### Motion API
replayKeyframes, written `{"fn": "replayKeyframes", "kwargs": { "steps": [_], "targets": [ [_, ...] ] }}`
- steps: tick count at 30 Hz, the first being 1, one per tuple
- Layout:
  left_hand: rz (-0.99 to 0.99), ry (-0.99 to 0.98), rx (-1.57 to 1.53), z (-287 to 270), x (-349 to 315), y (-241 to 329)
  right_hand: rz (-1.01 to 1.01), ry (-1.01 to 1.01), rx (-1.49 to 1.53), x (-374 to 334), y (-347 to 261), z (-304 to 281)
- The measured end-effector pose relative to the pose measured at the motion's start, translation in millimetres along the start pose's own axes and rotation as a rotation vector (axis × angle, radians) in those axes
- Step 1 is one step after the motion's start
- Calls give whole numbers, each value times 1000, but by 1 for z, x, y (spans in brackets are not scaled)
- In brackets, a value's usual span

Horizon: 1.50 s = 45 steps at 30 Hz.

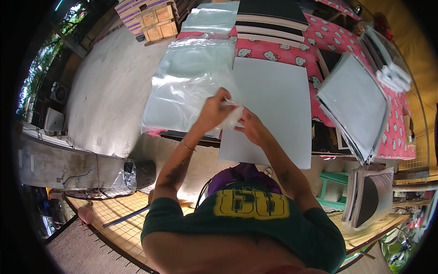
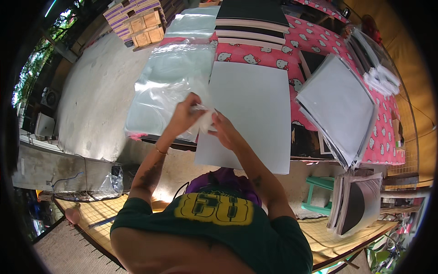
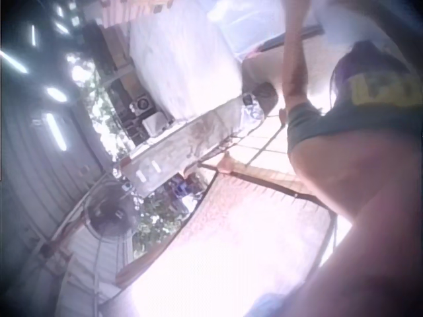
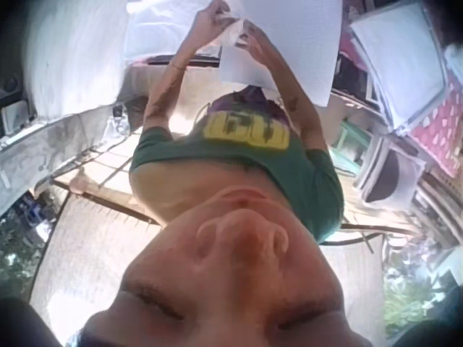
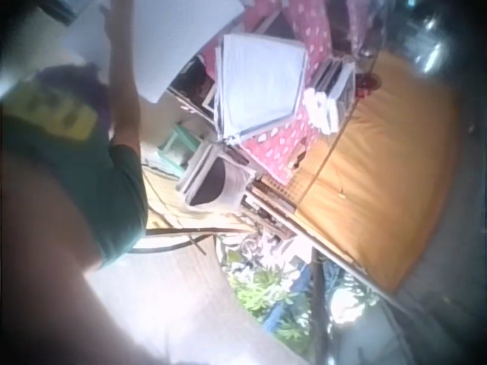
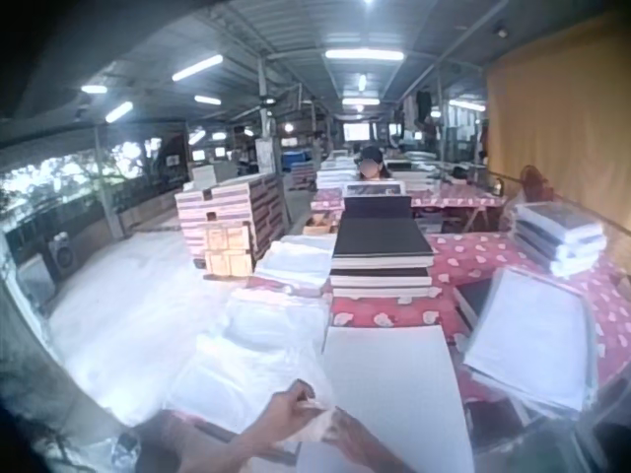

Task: The person packages black squares of material by placing them into clear plastic bags by hand and then stacking the bagged items onto a pile.

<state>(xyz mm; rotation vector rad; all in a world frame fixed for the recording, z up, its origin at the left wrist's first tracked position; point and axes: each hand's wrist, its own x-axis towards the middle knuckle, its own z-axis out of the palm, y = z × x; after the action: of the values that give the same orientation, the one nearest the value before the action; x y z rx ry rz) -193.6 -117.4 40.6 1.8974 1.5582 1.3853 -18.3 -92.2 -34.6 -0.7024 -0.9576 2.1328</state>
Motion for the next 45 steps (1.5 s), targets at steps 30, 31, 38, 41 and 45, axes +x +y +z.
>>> {"fn": "replayKeyframes", "kwargs": {
  "steps": [30,31,38,41,45],
  "targets": [
    [-35,458,528,-32,25,-195,-568,668,218,-142,-55,-108],
    [-117,482,774,-97,22,-248,-554,704,335,-156,-63,-152],
    [364,1258,420,-210,121,-91,-748,753,134,-255,-142,-149],
    [-192,135,906,-149,88,-140,-587,644,-219,-198,-131,-139],
    [-137,-175,248,38,36,-7,-598,367,197,-166,-121,-57]
  ]
}}
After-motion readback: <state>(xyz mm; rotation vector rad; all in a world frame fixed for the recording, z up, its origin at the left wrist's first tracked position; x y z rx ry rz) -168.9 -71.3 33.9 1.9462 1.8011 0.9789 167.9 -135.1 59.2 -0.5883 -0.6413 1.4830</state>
